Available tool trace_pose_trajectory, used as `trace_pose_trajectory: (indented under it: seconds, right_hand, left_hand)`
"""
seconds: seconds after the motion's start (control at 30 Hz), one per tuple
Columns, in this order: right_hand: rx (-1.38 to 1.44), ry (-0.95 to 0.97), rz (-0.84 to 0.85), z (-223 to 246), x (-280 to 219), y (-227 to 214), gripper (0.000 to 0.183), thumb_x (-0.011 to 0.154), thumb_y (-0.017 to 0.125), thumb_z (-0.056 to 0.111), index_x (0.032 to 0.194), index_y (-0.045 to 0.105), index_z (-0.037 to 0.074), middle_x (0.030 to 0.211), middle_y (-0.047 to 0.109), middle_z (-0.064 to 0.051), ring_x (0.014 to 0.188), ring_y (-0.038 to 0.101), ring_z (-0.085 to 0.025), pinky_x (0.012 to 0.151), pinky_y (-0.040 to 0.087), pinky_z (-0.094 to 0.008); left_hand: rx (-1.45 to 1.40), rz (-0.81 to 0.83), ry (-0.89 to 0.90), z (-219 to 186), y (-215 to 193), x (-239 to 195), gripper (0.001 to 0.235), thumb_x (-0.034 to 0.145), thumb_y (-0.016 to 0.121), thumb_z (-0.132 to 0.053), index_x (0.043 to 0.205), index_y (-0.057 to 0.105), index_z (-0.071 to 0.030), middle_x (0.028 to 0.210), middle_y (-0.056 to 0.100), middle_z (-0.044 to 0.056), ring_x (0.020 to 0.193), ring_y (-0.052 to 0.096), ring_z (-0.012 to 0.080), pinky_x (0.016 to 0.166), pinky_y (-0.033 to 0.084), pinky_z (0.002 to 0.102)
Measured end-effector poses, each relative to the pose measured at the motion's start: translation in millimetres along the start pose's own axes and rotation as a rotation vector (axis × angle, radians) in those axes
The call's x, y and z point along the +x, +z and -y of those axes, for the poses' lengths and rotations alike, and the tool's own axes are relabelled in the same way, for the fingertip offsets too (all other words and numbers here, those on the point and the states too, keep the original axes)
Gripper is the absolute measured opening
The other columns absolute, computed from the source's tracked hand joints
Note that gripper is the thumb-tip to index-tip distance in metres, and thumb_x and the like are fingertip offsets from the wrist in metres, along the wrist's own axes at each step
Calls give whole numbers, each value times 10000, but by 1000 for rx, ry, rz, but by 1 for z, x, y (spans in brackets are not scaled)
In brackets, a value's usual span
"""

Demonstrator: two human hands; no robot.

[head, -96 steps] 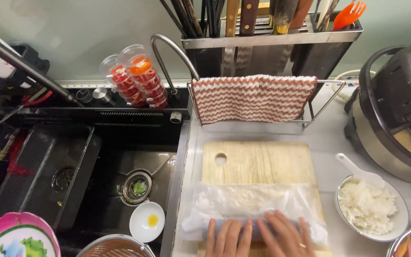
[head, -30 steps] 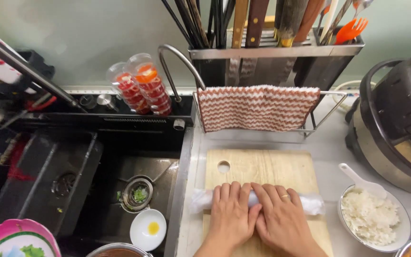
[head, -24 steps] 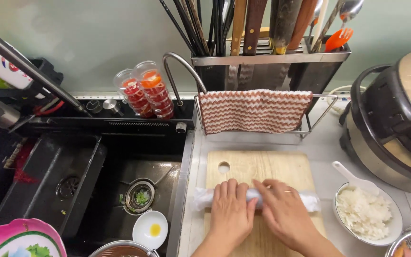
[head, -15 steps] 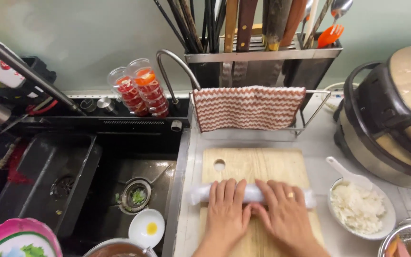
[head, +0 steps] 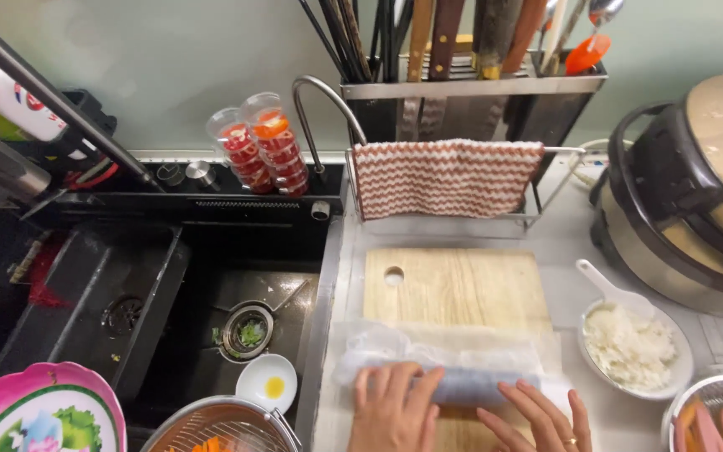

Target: Assembling kimbap by layering rice, carrots, cucumber, and egg on seaweed and rolling it using plastic wrap.

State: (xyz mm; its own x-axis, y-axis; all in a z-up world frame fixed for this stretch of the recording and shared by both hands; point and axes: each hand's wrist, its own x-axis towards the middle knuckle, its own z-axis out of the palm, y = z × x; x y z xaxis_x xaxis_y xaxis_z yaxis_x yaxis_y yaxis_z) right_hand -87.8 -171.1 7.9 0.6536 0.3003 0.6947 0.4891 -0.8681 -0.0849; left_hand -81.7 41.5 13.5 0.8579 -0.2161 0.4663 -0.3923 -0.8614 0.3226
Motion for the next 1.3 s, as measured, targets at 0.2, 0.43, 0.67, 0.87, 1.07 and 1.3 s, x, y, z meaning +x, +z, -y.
trace_pose_trajectory:
  seconds: [0.2, 0.43, 0.67, 0.87, 1.07, 1.3]
  right_hand:
    - [-28, -97, 75, -18, -14, 12, 559, 975, 367, 646, 1339, 584, 281, 1418, 600, 9, 1345, 558, -211, 1248, 207, -566]
    - [32, -214, 264, -44, -36, 35, 535, 884, 451, 609, 1287, 611, 296, 1075, 594, 98, 912, 632, -97, 1198, 206, -590]
    - [110, -64, 348, -52, 54, 20, 595, 772, 708, 723, 1208, 651, 324, 1159, 635, 10, 1112, 626, -162, 1133, 269, -569]
    - [-161, 62, 345, -83, 89, 56, 726, 801, 658, 598, 1424, 505, 259, 1311, 623, 56, 1314, 532, -178, 1181, 262, -570]
    - [64, -86, 210, -71, 118, -11, 75, 846, 757, 333, 878, 778, 269, 824, 685, 108, 794, 635, -177, 1037, 429, -453]
    - [144, -43, 494, -82, 1, -41, 214, 776, 716, 623, 857, 727, 425, 802, 738, 237, 961, 644, -81, 735, 571, -295]
  left_hand:
    - [-26, 120, 3, 24, -14, 57, 492, 874, 627, -319, 1320, 590, -114, 1220, 609, 86, 1142, 544, 307, 1059, 273, 598]
    - [-80, 791, -164, 55, 39, 112, 162, 931, 617, -303, 912, 768, -247, 980, 768, -31, 956, 708, 232, 845, 474, 433]
    - [-207, 670, -298, 54, 18, 168, 132, 924, 665, -343, 865, 755, -266, 1000, 785, -78, 996, 696, 254, 858, 510, 434]
    - [-352, 827, -382, 42, -24, 195, 346, 904, 640, -540, 939, 767, -220, 974, 765, -27, 868, 672, 174, 710, 488, 349]
    - [-345, 858, -413, 75, -11, 205, 222, 929, 655, -437, 908, 813, -284, 922, 765, -94, 843, 647, 117, 720, 470, 306]
    - [50, 624, -219, 62, 4, 191, 247, 948, 645, -432, 1112, 719, -264, 1117, 678, 14, 1105, 582, 270, 901, 446, 446]
